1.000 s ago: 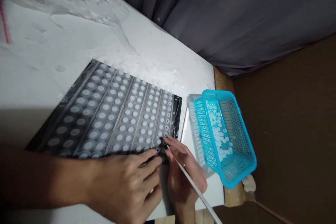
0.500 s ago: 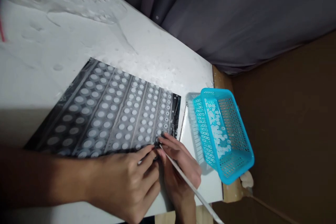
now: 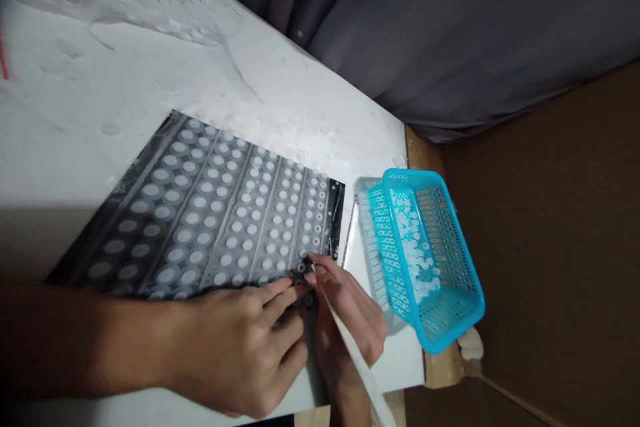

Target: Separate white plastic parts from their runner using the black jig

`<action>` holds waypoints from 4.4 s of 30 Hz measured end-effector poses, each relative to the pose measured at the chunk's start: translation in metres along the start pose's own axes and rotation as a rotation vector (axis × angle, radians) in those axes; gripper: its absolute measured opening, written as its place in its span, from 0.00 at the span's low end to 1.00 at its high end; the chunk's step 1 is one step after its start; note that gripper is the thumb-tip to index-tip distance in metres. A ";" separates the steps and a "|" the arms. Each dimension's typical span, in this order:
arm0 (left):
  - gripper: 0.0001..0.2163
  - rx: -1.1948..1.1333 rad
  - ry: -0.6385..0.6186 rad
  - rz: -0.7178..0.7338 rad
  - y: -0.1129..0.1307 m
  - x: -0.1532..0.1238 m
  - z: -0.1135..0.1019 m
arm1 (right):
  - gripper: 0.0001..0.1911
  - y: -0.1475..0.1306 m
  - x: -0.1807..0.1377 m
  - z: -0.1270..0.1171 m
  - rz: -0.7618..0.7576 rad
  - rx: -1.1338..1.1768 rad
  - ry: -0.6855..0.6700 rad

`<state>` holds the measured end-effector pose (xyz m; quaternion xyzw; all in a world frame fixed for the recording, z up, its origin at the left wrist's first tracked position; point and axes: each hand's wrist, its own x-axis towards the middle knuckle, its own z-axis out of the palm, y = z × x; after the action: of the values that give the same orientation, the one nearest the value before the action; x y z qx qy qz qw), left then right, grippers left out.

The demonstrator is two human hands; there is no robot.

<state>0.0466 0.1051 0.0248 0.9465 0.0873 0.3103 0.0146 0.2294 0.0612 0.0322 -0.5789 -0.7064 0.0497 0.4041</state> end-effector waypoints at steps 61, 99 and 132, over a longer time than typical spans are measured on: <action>0.08 -0.029 0.043 -0.051 0.003 -0.002 0.005 | 0.12 0.009 0.032 0.000 -0.238 -0.185 -0.270; 0.09 0.029 -0.010 0.044 0.000 -0.003 0.002 | 0.10 0.029 0.050 0.007 -0.248 -0.160 -0.285; 0.08 0.031 0.022 0.039 0.001 -0.003 0.003 | 0.07 0.035 0.070 0.021 0.036 0.010 -0.227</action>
<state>0.0460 0.1041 0.0202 0.9447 0.0737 0.3195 -0.0073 0.2435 0.1415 0.0351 -0.5802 -0.7369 0.1258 0.3234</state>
